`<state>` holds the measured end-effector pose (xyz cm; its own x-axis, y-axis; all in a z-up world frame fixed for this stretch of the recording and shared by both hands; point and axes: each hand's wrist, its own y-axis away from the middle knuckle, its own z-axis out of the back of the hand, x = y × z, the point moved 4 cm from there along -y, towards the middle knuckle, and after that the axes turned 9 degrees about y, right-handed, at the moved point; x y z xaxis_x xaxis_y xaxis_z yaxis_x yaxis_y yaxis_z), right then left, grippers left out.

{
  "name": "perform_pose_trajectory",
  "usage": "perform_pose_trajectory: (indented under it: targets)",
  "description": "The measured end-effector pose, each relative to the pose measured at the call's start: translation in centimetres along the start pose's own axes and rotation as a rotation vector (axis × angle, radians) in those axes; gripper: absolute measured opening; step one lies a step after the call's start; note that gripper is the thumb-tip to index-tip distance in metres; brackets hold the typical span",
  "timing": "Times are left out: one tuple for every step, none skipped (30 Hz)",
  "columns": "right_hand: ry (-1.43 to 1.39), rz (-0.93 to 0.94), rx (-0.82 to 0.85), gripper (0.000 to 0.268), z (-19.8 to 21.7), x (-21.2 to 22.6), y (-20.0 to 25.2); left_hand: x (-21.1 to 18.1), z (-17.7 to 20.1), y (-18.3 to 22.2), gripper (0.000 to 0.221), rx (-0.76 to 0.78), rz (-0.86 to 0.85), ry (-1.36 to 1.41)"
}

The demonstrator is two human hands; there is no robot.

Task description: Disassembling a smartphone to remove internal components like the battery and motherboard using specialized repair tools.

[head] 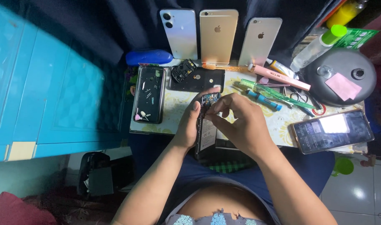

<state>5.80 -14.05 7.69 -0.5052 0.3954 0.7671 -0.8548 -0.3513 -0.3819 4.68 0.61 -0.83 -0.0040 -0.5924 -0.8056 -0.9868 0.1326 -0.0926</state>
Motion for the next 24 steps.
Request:
perform_pose_trajectory:
  targets:
    - [-0.001, -0.002, -0.005, 0.026, 0.1, -0.2, 0.0, 0.1, 0.1, 0.0, 0.065, 0.003, 0.003, -0.003]
    - [-0.017, -0.017, 0.015, 0.026, 0.1, -0.4, 0.0, 0.2, 0.2, -0.1, 0.064, 0.01, 0.006, -0.025]
    - [-0.033, -0.032, 0.035, 0.026, 0.2, -0.6, 0.1, 0.4, 0.2, -0.1, 0.063, 0.016, 0.009, -0.047]
    - [-0.034, -0.036, 0.03, 0.026, 0.3, -0.5, 0.1, 0.3, 0.0, -0.1, 0.063, 0.02, 0.013, -0.048]
    - [-0.018, -0.036, 0.036, 0.026, 0.4, -0.3, 0.0, 0.2, -0.2, -0.1, 0.064, 0.007, 0.03, -0.053]
    - [-0.003, -0.034, 0.044, 0.026, 0.4, -0.2, 0.0, 0.1, -0.3, -0.1, 0.064, -0.006, 0.044, -0.058]
    - [-0.003, -0.036, 0.041, 0.026, 0.3, -0.3, 0.1, -0.2, -0.9, -0.1, 0.064, -0.004, 0.046, -0.059]
    - [0.012, 0.006, 0.024, 0.026, 0.2, -0.2, 0.1, -0.5, -1.3, -0.1, 0.063, -0.016, 0.047, -0.07]
    - [0.028, 0.048, 0.006, 0.026, 0.0, -0.2, 0.2, -0.9, -1.8, -0.1, 0.062, -0.028, 0.048, -0.081]
    - [0.025, 0.052, 0.007, 0.026, -0.2, -0.1, 0.3, -0.4, -1.2, -0.1, 0.062, -0.03, 0.045, -0.084]
    - [0.041, 0.053, -0.037, 0.026, -0.3, 0.0, 0.3, 0.1, -0.7, -0.2, 0.063, -0.026, 0.063, -0.015]
    - [0.057, 0.048, -0.079, 0.026, -0.4, 0.0, 0.6, 0.8, -0.2, 0.0, 0.063, -0.024, 0.085, 0.056]
    - [0.054, 0.047, -0.078, 0.026, -0.7, -0.6, 1.0, 0.8, -0.6, 0.1, 0.063, -0.027, 0.087, 0.055]
    - [0.07, 0.044, -0.137, 0.028, -0.6, -1.3, 1.5, 0.9, -1.0, 0.1, 0.065, -0.024, 0.085, 0.17]
    - [0.086, 0.04, -0.196, 0.03, -0.6, -1.8, 2.0, 1.0, -1.4, 0.1, 0.067, -0.021, 0.083, 0.286]
    - [0.083, 0.048, -0.186, 0.03, -0.8, -2.7, 2.2, 1.2, -1.3, 0.0, 0.067, -0.028, 0.072, 0.288]
    - [0.103, 0.058, -0.226, 0.028, -0.9, -3.5, 2.5, 1.5, -1.2, -0.1, 0.068, -0.023, 0.076, 0.451]
    - [0.122, 0.068, -0.265, 0.026, -1.0, -4.2, 2.7, 1.6, -1.0, -0.2, 0.069, -0.016, 0.076, 0.613]
    - [0.117, 0.078, -0.256, 0.026, -1.1, -4.6, 2.7, 1.4, -0.8, -0.2, 0.069, -0.022, 0.063, 0.613]
    - [0.082, 0.059, -0.236, 0.021, -1.1, -5.1, 2.8, 1.3, -0.7, -0.3, 0.067, -0.023, 0.05, 0.662]
    - [0.046, 0.04, -0.217, 0.017, -1.0, -5.7, 2.9, 1.3, -0.6, -0.5, 0.066, -0.024, 0.036, 0.711]
    - [0.05, 0.038, -0.218, 0.017, -1.0, -5.8, 3.0, 1.4, -0.5, -0.5, 0.066, -0.022, 0.038, 0.714]
    - [-0.037, -0.013, -0.182, 0.011, -1.1, -6.2, 3.1, 1.4, -0.4, -0.6, 0.067, -0.031, 0.023, 0.673]
    - [-0.125, -0.067, -0.144, 0.006, -1.3, -6.5, 3.2, 1.5, -0.2, -0.6, 0.068, -0.043, 0.009, 0.632]
